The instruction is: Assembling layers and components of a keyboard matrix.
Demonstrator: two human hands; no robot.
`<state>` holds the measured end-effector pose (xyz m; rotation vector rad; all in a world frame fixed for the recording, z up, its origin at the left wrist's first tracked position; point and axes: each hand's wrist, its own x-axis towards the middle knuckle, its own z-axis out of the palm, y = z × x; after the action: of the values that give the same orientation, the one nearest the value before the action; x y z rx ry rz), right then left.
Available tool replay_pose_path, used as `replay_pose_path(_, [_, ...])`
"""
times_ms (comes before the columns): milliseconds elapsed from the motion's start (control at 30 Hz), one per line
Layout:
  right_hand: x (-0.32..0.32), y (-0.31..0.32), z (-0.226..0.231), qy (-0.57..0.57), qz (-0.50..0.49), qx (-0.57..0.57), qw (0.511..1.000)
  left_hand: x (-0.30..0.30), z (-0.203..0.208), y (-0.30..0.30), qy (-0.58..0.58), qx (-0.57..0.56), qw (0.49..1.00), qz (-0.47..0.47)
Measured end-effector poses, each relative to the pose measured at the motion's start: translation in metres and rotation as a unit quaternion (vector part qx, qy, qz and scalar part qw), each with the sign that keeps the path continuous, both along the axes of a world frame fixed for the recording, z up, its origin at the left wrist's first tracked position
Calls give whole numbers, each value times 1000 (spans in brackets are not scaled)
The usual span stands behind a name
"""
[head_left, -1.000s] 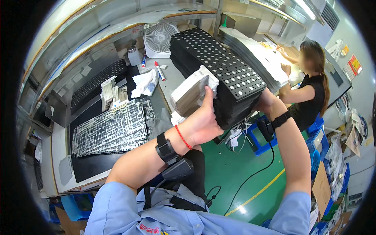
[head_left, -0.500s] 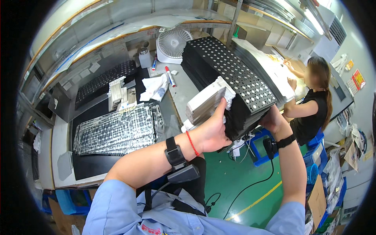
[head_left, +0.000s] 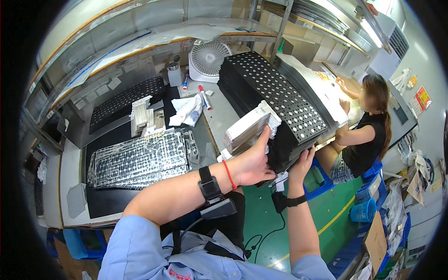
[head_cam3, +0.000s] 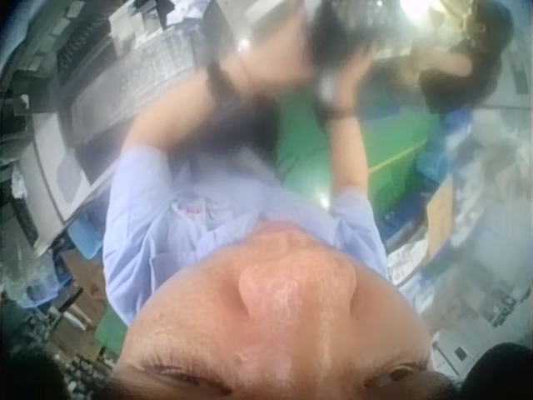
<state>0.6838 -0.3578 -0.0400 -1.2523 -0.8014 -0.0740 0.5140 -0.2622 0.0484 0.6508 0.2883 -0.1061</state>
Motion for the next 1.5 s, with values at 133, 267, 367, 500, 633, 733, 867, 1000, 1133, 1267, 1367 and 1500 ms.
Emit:
replay_pose_path(133, [-7, 11, -4, 0, -29, 57, 998, 0, 5, -3, 13, 1, 1000, 3])
replay_pose_path(267, [-5, 13, -6, 29, -6, 76, 997, -4, 6, -3, 11, 11, 1000, 13])
replay_pose_path(367, [-2, 12, -11, 29, -5, 75, 997, -3, 2, -2, 12, 0, 1000, 13])
replay_pose_path(500, [0, 11, -15, 36, -3, 72, 997, -4, 1, -3, 60, -21, 997, 35])
replay_pose_path(633, [-2, 10, -12, 46, 22, 71, 996, -14, 12, -4, 48, 12, 999, 11])
replay_pose_path(733, [-2, 9, -11, 38, 15, 76, 996, -33, 28, -10, 64, 84, 994, -22])
replay_pose_path(867, [2, 8, -16, 44, 9, 58, 997, -98, 117, 2, -22, 313, 924, -218])
replay_pose_path(1000, [2, 2, -15, 13, -45, 27, 999, -90, 109, 92, -155, 304, 930, 137])
replay_pose_path(1133, [-14, 9, -1, -2, -73, 26, 997, -52, 51, 192, 29, 224, 853, 470])
replay_pose_path(1267, [-4, 9, -5, 5, -66, 41, 997, -3, 6, 230, 122, 300, 822, 468])
replay_pose_path(1367, [1, 3, -9, 14, -55, 34, 998, 34, -15, 242, 151, 360, 795, 464])
replay_pose_path(1500, [-6, 9, -6, 38, -39, 36, 998, 42, -58, 297, 17, 364, 781, 508])
